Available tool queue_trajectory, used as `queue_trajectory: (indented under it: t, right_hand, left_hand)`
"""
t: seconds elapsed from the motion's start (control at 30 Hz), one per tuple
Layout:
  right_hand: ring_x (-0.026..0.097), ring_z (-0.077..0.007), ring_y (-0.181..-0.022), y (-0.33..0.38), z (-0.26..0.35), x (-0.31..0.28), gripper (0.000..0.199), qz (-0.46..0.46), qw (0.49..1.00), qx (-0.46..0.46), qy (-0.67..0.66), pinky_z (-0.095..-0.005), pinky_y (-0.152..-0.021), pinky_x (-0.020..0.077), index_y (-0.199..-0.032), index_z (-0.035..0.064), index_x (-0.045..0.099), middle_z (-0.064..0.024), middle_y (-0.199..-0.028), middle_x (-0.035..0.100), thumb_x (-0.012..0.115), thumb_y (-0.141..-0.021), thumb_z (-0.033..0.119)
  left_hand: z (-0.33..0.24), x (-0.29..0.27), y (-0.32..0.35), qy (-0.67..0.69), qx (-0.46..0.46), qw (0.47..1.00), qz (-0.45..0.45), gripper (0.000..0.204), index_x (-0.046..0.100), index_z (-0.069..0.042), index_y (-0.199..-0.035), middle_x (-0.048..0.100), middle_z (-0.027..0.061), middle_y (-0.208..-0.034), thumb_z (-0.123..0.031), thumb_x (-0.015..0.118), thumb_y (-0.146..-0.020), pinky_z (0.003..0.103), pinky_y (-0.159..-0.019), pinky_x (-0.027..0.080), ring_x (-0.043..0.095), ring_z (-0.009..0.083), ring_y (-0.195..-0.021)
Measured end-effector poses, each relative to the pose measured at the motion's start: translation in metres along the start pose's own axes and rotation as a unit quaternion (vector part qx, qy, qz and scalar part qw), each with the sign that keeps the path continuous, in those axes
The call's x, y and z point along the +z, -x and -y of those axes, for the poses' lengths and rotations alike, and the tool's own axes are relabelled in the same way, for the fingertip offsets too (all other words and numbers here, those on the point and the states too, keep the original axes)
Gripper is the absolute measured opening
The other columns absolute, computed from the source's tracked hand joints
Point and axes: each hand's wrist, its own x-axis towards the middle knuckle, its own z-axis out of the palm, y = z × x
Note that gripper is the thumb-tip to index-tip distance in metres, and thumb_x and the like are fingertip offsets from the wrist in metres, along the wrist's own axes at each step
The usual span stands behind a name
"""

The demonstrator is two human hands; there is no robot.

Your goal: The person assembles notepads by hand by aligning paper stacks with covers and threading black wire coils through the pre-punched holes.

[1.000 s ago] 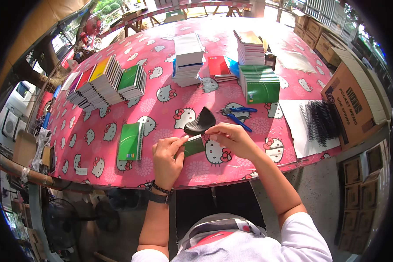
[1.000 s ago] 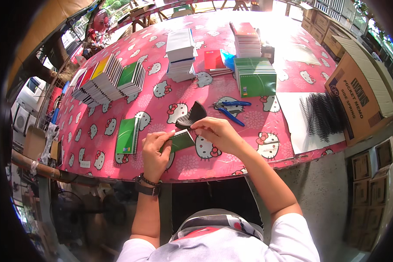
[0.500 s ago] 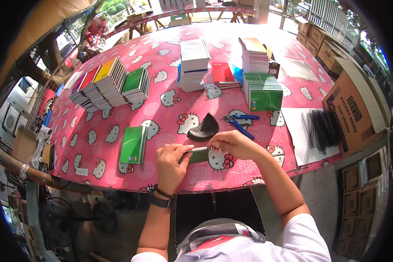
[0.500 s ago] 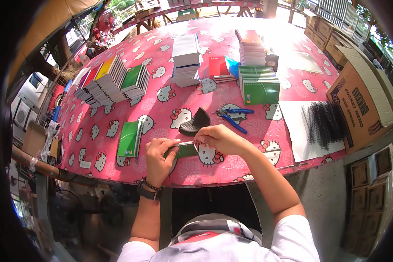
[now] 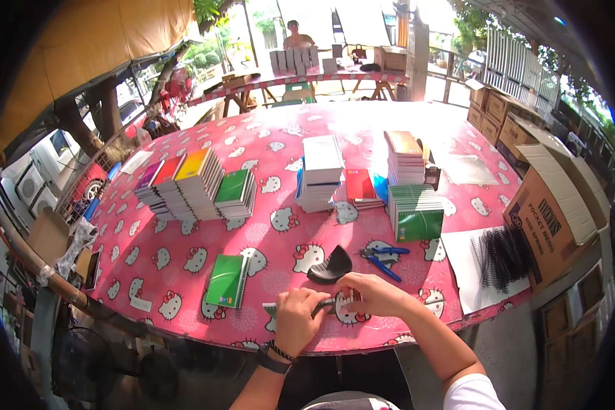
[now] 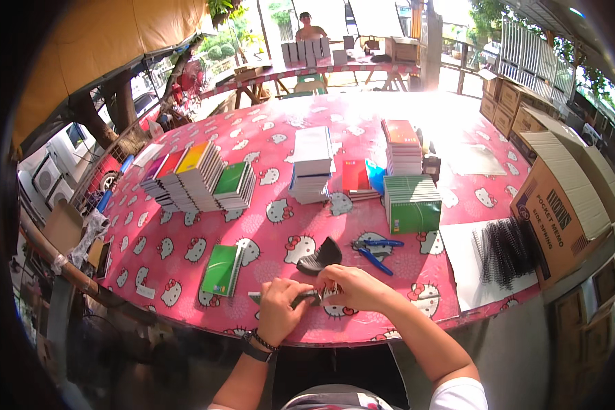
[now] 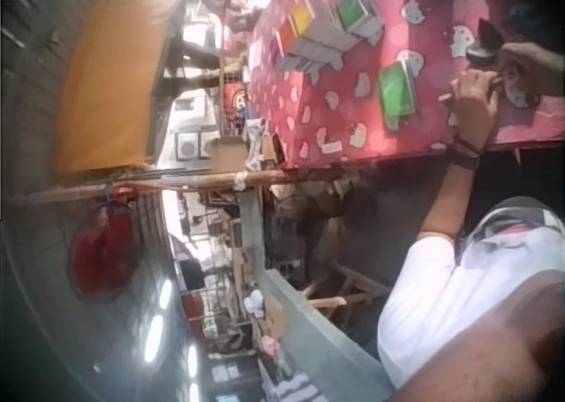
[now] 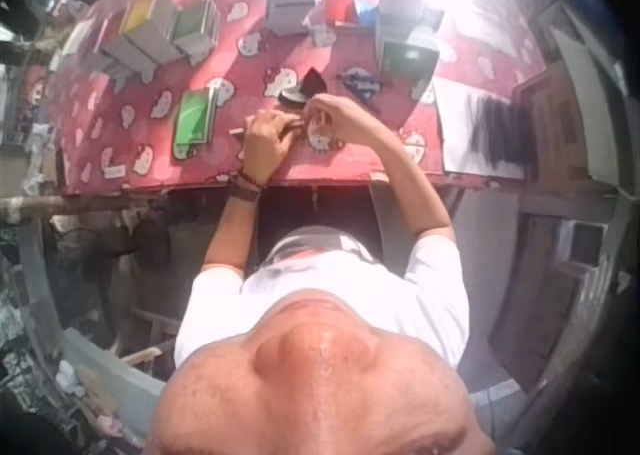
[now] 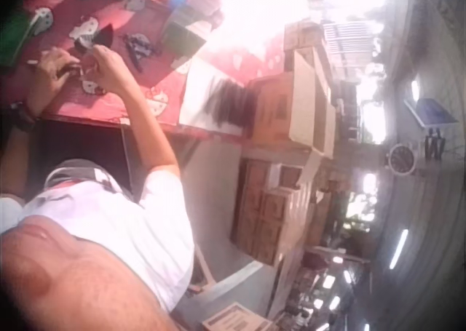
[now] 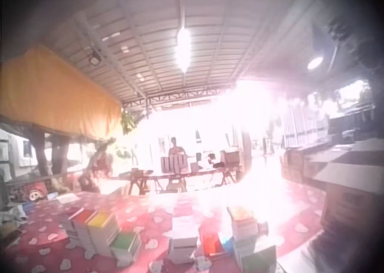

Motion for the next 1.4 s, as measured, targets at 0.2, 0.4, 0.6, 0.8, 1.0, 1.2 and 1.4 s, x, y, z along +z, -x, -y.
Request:
queue_trajectory:
  t: [0.2,0.4,0.6,0.8,1.0,1.2,1.4]
  right_hand:
    - [0.062,-0.0365,-0.077,0.004,-0.007,0.003,0.028,0.034,0.996,-0.013,0.084,-0.0431,-0.068,0.0478,-0.092,0.0001,0.059,-0.0184,-0.079,0.062,0.057,-0.090,0.028]
    - [0.065,-0.0319,-0.071,-0.008,0.009,-0.014,0.039,0.175,0.964,0.184,-0.077,-0.0405,-0.064,0.0493,-0.086,-0.0024,0.061,-0.0167,-0.075,0.065,0.053,-0.094,0.035]
    - [0.062,-0.0305,-0.093,-0.035,-0.037,-0.003,0.044,-0.043,0.992,0.066,0.099,-0.0392,-0.079,0.0503,-0.104,0.0003,0.059,-0.0152,-0.091,0.064,0.065,-0.084,0.039]
    - [0.043,-0.0368,-0.116,-0.064,-0.037,0.029,0.073,-0.126,0.941,0.131,0.286,-0.0443,-0.093,0.0443,-0.113,0.0065,0.052,-0.0190,-0.118,0.047,0.076,-0.062,0.053]
    - [0.039,-0.0419,-0.124,-0.064,-0.057,0.037,0.075,-0.077,0.963,0.142,0.216,-0.0491,-0.095,0.0434,-0.118,0.0089,0.051,-0.0221,-0.144,0.026,0.077,-0.061,0.049]
    - [0.040,-0.0400,-0.127,-0.065,-0.044,0.035,0.074,-0.093,0.966,0.142,0.194,-0.0477,-0.096,0.0426,-0.120,0.0086,0.050,-0.0260,-0.145,0.028,0.078,-0.064,0.047]
    - [0.059,-0.0326,-0.099,-0.027,-0.030,0.011,0.045,-0.194,0.945,-0.029,0.262,-0.0382,-0.083,0.0472,-0.108,0.0052,0.059,-0.0173,-0.121,0.055,0.076,-0.073,0.029]
  left_hand:
    - [-0.005,0.002,0.001,0.018,0.006,1.000,-0.003,0.030,0.067,-0.017,-0.096,0.060,-0.0011,-0.087,-0.016,0.076,-0.067,0.036,-0.078,0.037,0.056,0.0194,-0.085]
    - [0.001,0.002,0.003,0.021,0.016,0.999,0.022,0.023,0.066,-0.018,-0.096,0.060,-0.0031,-0.089,-0.024,0.072,-0.074,0.037,-0.080,0.036,0.055,0.0178,-0.087]
    - [-0.002,-0.001,0.002,0.005,0.037,0.999,0.026,0.024,0.065,-0.019,-0.099,0.061,-0.0025,-0.091,-0.033,0.068,-0.080,0.036,-0.080,0.036,0.056,0.0171,-0.088]
    - [0.008,0.008,0.006,0.020,0.028,0.999,0.024,0.025,0.061,-0.019,-0.104,0.061,-0.0021,-0.094,-0.029,0.066,-0.081,0.036,-0.079,0.036,0.058,0.0163,-0.089]
    - [0.003,0.005,0.003,0.011,0.023,0.999,0.025,0.022,0.062,-0.019,-0.103,0.061,-0.0032,-0.093,-0.028,0.065,-0.083,0.035,-0.079,0.036,0.058,0.0156,-0.088]
    - [0.009,0.007,0.007,0.033,0.037,0.999,0.021,0.021,0.064,-0.020,-0.101,0.062,-0.0035,-0.091,-0.031,0.065,-0.084,0.034,-0.077,0.037,0.058,0.0148,-0.086]
    - [0.006,0.013,0.004,0.000,0.060,0.998,-0.011,0.017,0.065,-0.016,-0.094,0.061,-0.0030,-0.087,-0.031,0.061,-0.086,0.035,-0.077,0.037,0.058,0.0163,-0.081]
